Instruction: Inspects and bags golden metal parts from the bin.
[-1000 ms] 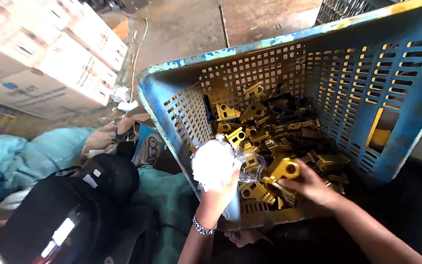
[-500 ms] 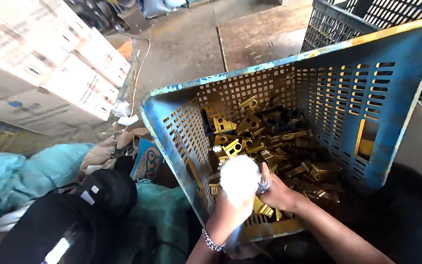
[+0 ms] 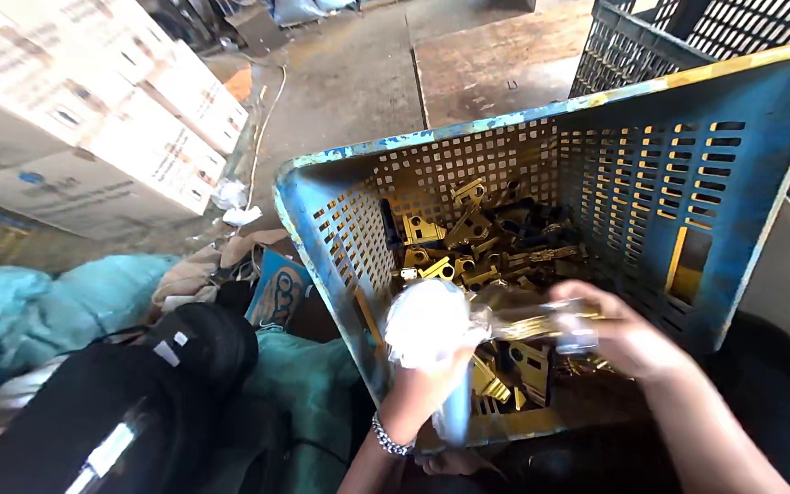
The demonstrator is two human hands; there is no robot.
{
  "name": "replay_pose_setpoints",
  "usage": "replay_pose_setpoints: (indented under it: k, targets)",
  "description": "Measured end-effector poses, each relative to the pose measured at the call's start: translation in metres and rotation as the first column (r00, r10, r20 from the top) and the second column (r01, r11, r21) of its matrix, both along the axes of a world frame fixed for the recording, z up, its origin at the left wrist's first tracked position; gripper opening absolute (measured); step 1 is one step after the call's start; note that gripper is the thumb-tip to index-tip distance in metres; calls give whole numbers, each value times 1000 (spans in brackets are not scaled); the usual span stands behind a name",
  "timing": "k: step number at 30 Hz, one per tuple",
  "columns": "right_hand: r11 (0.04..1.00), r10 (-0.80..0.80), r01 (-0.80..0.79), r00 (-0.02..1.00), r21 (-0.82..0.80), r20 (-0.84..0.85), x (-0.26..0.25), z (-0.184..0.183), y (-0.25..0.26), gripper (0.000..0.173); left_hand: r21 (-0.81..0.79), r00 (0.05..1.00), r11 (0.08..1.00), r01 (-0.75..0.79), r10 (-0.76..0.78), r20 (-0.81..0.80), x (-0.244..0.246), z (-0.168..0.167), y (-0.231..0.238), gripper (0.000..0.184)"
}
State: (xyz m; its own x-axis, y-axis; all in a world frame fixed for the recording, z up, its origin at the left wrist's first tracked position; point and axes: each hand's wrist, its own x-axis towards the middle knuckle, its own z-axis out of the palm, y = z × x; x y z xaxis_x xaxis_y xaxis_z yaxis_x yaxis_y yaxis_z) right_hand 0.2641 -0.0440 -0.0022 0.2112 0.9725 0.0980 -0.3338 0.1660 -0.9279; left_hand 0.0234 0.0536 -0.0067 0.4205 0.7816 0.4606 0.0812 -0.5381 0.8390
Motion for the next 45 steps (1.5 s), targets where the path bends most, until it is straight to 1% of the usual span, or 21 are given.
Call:
replay_pose_setpoints:
  k: [2,3,5,7,9,12,15,18,19,21,23,24,26,28,30,33,34,36,40,43,45]
  targets:
    - [912,148,7,926,409,-347,33,-1,-2,40,0,999,999,-36,36,-15,-1,0,2,39]
    - [867,212,-3,908,499,-362,37,4,4,53,-1,999,1000,-27,27,-33,2,-2,-1,41]
    - [942,148,-106,983,320,-112,21,7,15,61,15,993,1000,-3,4,-122,12,-3,-10,43]
    - [986,162,-150,971,-79,177,-14,13,25,31,8,985,999,47,-45,-169,19,-2,-16,45]
    - [955,209,-119,921,-273,329,-33,15,29,11,-201,986,971,131,-148,-74,18,5,-21,62]
    - [937,200,-102,941,-335,274,-36,10,22,13,-523,978,827,205,-157,135,18,17,-19,55]
    - [930,242,-192,962,-315,129,-41,1,12,7,-450,990,882,140,-135,44,14,5,-12,47]
    - [869,396,-397,916,-296,-68,-38,3,10,26,-234,975,948,218,-221,10,16,-1,-12,48]
    - [858,369,-393,920,-330,-135,-42,5,10,18,-204,971,951,232,-238,-6,16,-2,-13,50]
    - [866,289,-321,947,-384,-140,-48,2,10,12,-318,966,913,256,-256,41,14,5,-17,60]
    - [866,371,-373,926,-334,-74,-42,-5,7,15,-518,969,819,248,-205,140,12,13,-17,58]
    - [856,421,-414,906,-309,-47,-37,-7,6,16,-511,986,844,165,-140,88,11,14,-16,49]
    - [853,441,-410,897,-322,25,-28,-5,7,11,-177,991,980,-89,69,-116,7,1,-4,36]
    - [893,325,-296,945,-340,30,-23,-1,10,14,99,934,954,-284,298,-195,-5,-5,15,40]
    - [929,163,-142,986,-342,34,-29,5,20,29,-115,965,965,-234,217,-146,-10,10,20,40]
    - [938,323,-259,891,-229,320,-46,16,28,23,-606,985,777,170,-159,72,9,35,-9,38]
    - [912,405,-334,820,-238,403,-49,22,32,28,-643,979,739,199,-170,108,14,33,-15,37]
    - [864,501,-394,726,-313,470,-42,27,38,35,-599,986,783,167,-122,115,12,23,-13,30]
    - [927,315,-160,821,-338,475,-3,9,28,24,-273,991,956,109,-127,-51,-4,4,-6,14]
    - [971,152,-36,858,-238,491,44,3,-7,16,-387,997,920,66,-72,0,-17,5,-9,29]
    - [1000,-22,17,900,14,435,86,0,-43,12,-401,999,916,-11,-5,-39,-33,4,-8,31]
